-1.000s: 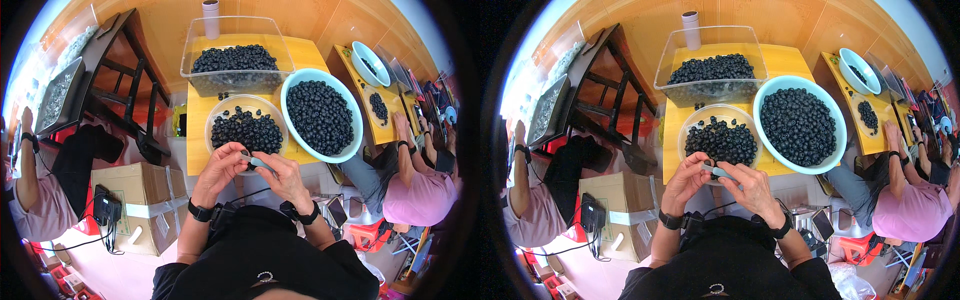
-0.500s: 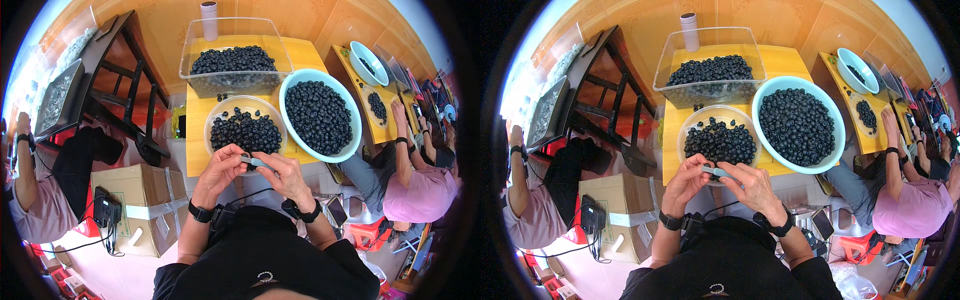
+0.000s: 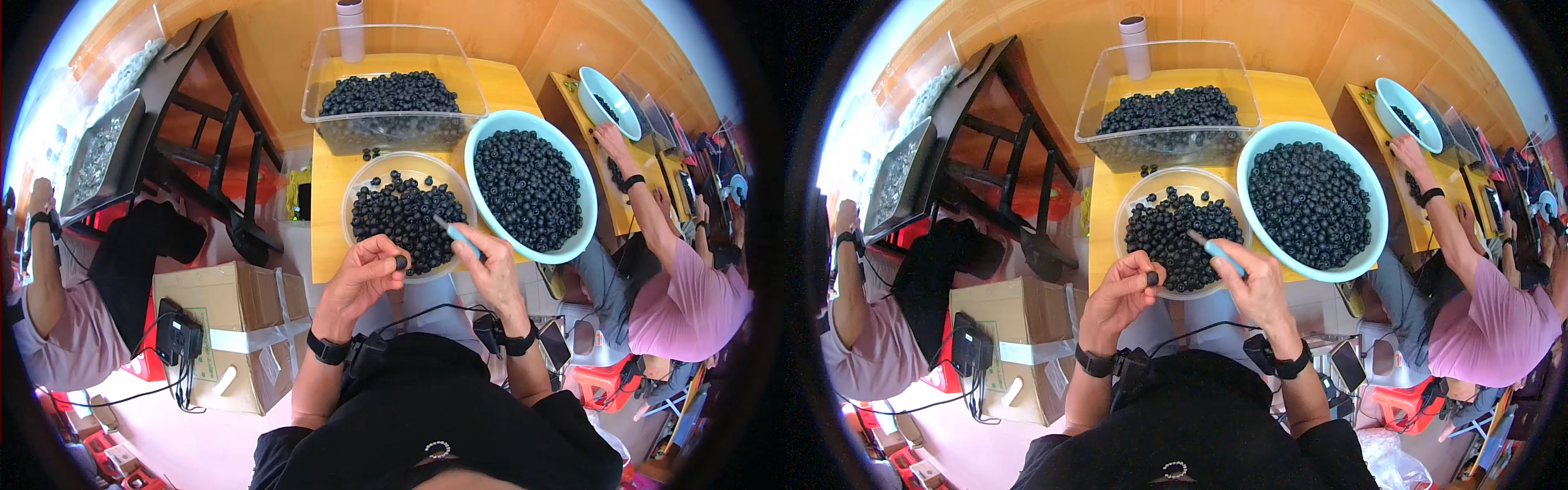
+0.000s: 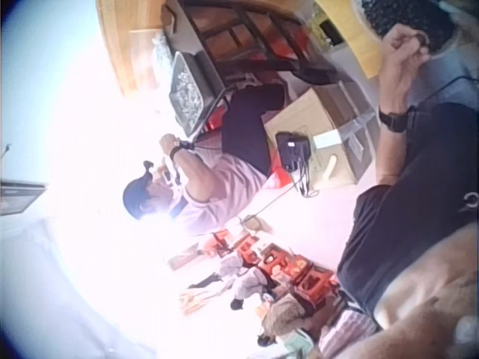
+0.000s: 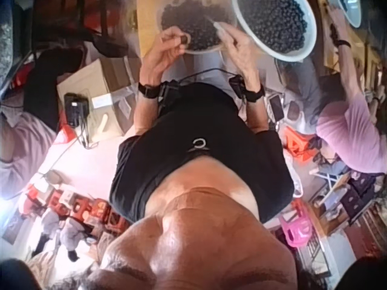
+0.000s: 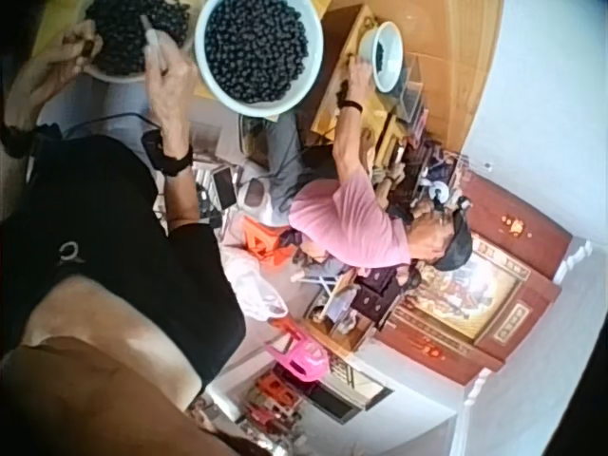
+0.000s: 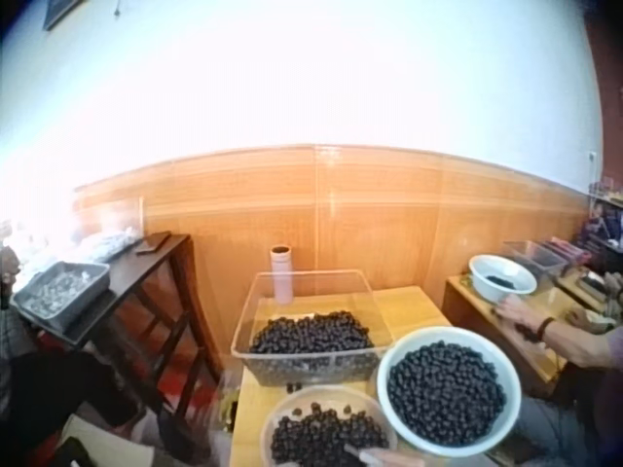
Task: Sorting and inspecting small black round components on a table using hands and a small stylus tool.
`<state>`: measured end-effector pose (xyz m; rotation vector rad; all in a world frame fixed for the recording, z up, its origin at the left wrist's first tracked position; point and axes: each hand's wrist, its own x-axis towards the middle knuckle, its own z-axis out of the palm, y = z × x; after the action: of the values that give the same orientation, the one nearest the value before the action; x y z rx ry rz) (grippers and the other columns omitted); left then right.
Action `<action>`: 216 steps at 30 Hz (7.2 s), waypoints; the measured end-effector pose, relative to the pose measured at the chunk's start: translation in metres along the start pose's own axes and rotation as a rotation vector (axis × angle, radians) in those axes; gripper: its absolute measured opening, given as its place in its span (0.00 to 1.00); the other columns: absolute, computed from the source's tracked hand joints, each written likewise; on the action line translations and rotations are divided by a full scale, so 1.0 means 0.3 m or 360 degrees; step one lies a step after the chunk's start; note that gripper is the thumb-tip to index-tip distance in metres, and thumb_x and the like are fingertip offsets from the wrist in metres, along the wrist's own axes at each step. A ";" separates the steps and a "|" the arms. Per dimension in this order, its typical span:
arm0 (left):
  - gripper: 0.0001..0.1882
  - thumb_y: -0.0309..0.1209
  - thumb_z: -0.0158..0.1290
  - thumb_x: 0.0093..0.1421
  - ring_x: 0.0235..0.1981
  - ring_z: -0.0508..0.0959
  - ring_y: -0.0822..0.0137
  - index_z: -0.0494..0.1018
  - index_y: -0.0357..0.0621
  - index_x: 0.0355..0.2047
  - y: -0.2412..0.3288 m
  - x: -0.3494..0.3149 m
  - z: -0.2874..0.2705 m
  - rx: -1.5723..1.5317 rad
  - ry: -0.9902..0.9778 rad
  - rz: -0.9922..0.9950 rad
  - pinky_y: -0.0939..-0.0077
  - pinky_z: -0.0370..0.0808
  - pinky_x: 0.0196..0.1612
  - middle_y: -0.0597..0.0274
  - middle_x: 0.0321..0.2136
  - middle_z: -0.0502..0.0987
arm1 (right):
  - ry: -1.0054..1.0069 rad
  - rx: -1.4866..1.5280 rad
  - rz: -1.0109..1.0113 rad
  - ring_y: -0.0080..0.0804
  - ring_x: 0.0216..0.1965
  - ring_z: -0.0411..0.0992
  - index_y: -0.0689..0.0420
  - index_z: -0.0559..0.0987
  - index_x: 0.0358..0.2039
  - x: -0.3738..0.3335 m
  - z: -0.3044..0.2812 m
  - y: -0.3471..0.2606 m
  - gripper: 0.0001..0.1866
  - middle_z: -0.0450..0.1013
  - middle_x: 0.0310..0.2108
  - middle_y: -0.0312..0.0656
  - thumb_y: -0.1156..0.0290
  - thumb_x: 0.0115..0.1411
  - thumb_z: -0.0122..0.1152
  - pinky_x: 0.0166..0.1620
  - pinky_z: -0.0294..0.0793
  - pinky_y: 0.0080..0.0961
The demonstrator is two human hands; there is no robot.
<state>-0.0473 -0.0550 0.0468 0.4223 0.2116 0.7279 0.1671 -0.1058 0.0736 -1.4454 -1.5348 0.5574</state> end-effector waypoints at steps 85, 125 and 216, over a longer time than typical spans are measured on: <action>0.09 0.22 0.52 0.58 0.32 0.80 0.71 0.71 0.36 0.40 -0.046 0.029 -0.009 -0.0011 0.0094 0.0092 0.81 0.80 0.37 0.55 0.34 0.77 | -0.0180 -0.0158 -0.0219 0.39 0.21 0.71 0.58 0.77 0.38 -0.058 0.032 -0.094 0.12 0.71 0.24 0.41 0.69 0.53 0.61 0.23 0.69 0.30; 0.08 0.22 0.53 0.57 0.30 0.79 0.72 0.71 0.38 0.38 -0.050 0.021 0.003 -0.0113 0.0064 0.0050 0.81 0.81 0.34 0.53 0.35 0.76 | -0.0263 -0.0190 -0.0232 0.40 0.21 0.72 0.57 0.79 0.37 -0.057 0.001 -0.101 0.12 0.73 0.24 0.41 0.68 0.51 0.63 0.23 0.70 0.30; 0.08 0.23 0.51 0.59 0.31 0.79 0.71 0.70 0.37 0.39 -0.043 0.070 -0.034 0.0087 0.0154 0.0026 0.80 0.81 0.35 0.52 0.36 0.75 | -0.0149 -0.0207 -0.0150 0.38 0.22 0.74 0.59 0.78 0.35 -0.059 0.028 -0.045 0.12 0.74 0.25 0.42 0.67 0.52 0.63 0.24 0.71 0.29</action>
<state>-0.0277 -0.0463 0.0311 0.4419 0.3200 0.7606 0.1509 -0.1230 0.0754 -1.4528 -1.7310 0.4823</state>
